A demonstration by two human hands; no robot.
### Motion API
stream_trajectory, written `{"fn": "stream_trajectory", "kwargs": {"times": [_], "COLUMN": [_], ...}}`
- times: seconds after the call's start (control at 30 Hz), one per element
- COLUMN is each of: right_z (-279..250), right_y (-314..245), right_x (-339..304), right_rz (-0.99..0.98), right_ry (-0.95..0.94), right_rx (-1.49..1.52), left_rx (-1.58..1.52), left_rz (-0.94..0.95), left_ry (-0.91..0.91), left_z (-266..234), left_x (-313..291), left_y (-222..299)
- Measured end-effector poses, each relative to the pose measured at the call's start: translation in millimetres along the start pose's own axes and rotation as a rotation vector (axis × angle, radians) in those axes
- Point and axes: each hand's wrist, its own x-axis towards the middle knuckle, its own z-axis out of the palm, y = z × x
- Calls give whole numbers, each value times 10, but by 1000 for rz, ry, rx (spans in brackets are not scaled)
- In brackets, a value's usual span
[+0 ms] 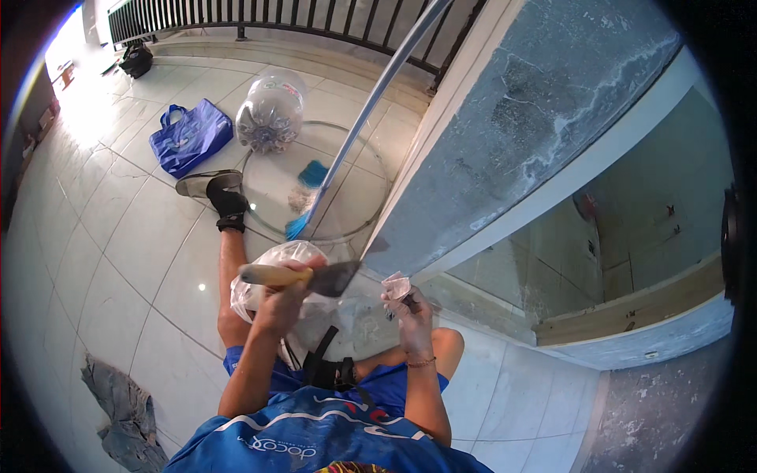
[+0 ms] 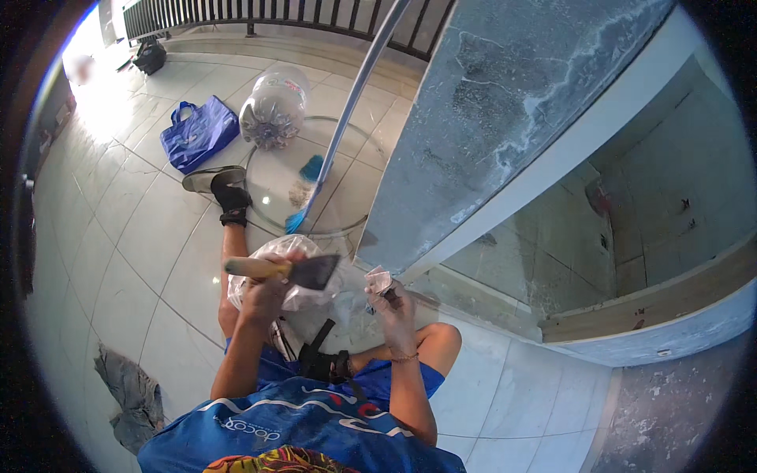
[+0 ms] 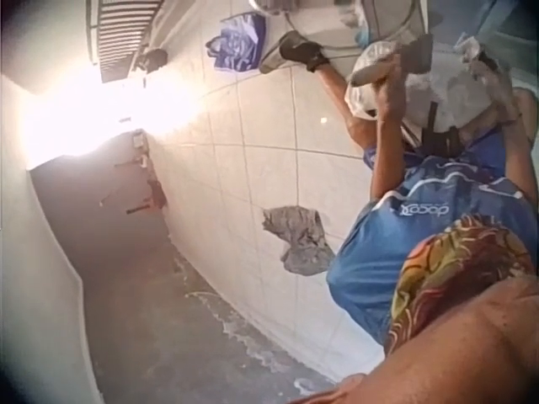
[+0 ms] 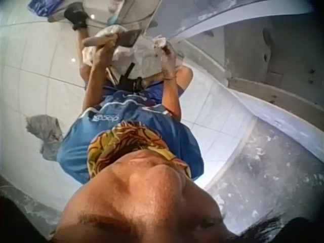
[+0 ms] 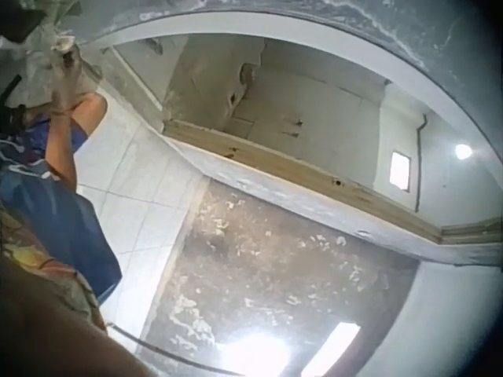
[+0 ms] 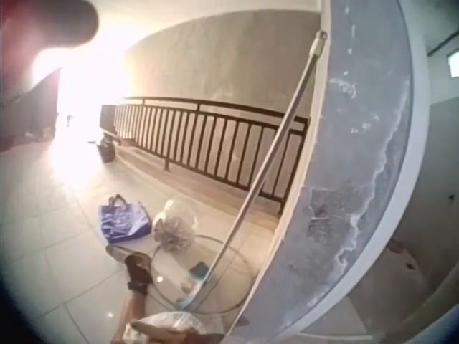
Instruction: The person is sanding a door frame with sandpaper.
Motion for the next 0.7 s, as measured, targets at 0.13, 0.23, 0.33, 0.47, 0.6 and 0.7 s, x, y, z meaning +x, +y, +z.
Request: {"fn": "stream_trajectory", "kwargs": {"times": [0.13, 0.23, 0.33, 0.47, 0.6, 0.7], "right_z": [-123, -139, -22, 119, 388, 452], "right_y": [-180, -483, -936, -1602, -2565, -3042], "right_x": [25, 120, 269, 515, 701, 988], "right_rz": [-52, -213, -392, -851, -1404, -1551], "right_ry": [61, 122, 104, 389, 617, 716], "right_rx": [-2, -16, -65, -545, -1024, -1206], "left_rx": [-148, -291, -112, -39, 75, 45], "left_rz": [249, 307, 312, 271, 391, 443], "left_ry": [34, 91, -43, -284, -448, -373], "left_z": [22, 231, 497, 1243, 1695, 1613], "left_x": [237, 441, 673, 1153, 1466, 1573], "left_y": [429, 652, 631, 390, 444, 522]}}
